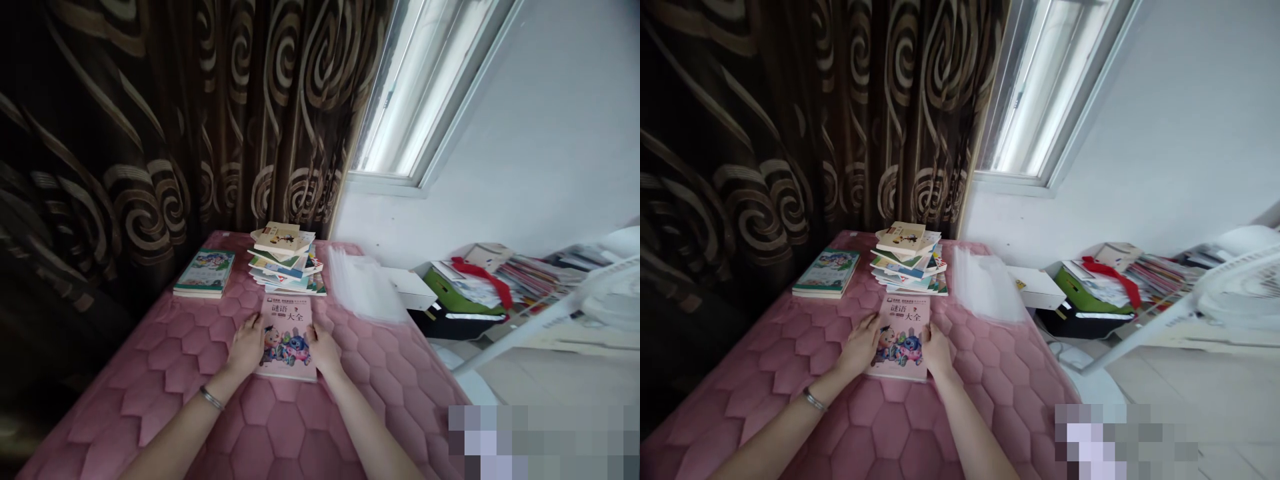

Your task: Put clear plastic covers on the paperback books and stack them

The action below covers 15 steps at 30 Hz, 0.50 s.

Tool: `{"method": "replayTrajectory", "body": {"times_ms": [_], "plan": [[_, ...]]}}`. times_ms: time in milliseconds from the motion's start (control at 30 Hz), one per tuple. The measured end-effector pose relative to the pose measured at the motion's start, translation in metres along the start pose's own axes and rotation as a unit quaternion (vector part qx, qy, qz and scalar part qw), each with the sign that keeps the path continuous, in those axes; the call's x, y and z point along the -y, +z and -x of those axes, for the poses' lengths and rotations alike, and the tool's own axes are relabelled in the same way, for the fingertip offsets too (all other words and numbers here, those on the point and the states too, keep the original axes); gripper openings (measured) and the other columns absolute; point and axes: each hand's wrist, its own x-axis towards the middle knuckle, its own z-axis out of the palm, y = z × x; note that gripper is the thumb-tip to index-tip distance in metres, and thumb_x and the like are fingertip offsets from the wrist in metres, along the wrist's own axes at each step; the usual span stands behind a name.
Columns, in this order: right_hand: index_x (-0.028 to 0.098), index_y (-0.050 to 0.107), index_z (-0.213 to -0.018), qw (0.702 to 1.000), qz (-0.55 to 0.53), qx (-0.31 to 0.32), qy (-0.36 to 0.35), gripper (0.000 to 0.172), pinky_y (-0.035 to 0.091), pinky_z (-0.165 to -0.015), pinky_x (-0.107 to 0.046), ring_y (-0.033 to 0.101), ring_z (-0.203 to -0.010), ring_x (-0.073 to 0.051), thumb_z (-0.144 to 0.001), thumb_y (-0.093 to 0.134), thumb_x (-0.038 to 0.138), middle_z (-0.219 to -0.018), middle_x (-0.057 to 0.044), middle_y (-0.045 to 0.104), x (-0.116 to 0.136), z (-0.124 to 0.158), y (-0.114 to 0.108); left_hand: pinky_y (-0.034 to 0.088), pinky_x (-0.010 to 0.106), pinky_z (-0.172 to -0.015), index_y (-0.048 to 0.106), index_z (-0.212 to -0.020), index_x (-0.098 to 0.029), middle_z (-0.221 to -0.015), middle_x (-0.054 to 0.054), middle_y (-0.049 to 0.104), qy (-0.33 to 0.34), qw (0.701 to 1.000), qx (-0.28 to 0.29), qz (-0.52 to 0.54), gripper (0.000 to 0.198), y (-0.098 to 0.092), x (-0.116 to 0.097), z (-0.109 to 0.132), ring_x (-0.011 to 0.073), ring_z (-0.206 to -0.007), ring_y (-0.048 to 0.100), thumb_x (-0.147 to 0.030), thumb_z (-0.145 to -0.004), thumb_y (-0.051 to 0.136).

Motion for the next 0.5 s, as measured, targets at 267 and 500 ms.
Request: {"method": "replayTrajectory", "body": {"times_ms": [267,500], "plan": [[0.018,0.049,-0.134,0.98,-0.156,-0.107,-0.068,0.056,0.048,-0.084,-0.031,0.064,-0.095,-0.021,-0.09,0.034,0.05,-0.11,-0.008,0.068,0.009,0.012,-0.008,0.044,0.038,-0.095,0.051,-0.115,-0.013,-0.114,0.017,0.064,-0.061,0.981,-0.076,0.168,0.029,-0.002,-0.027,-0.019,0.0247,-0.111,0.06,-0.023,-0.088,0.044],[0.02,0.069,-0.082,0.964,-0.263,-0.023,-0.019,0.035,0.048,-0.081,-0.032,0.065,-0.088,-0.023,-0.081,0.05,0.049,-0.088,-0.007,0.072,0.028,-0.021,-0.044,0.052,0.03,-0.082,0.061,-0.091,-0.017,-0.096,0.008,0.072,-0.142,0.876,-0.034,0.459,0.024,-0.033,-0.053,-0.031,0.0231,-0.102,0.065,-0.025,-0.071,0.07]]}}
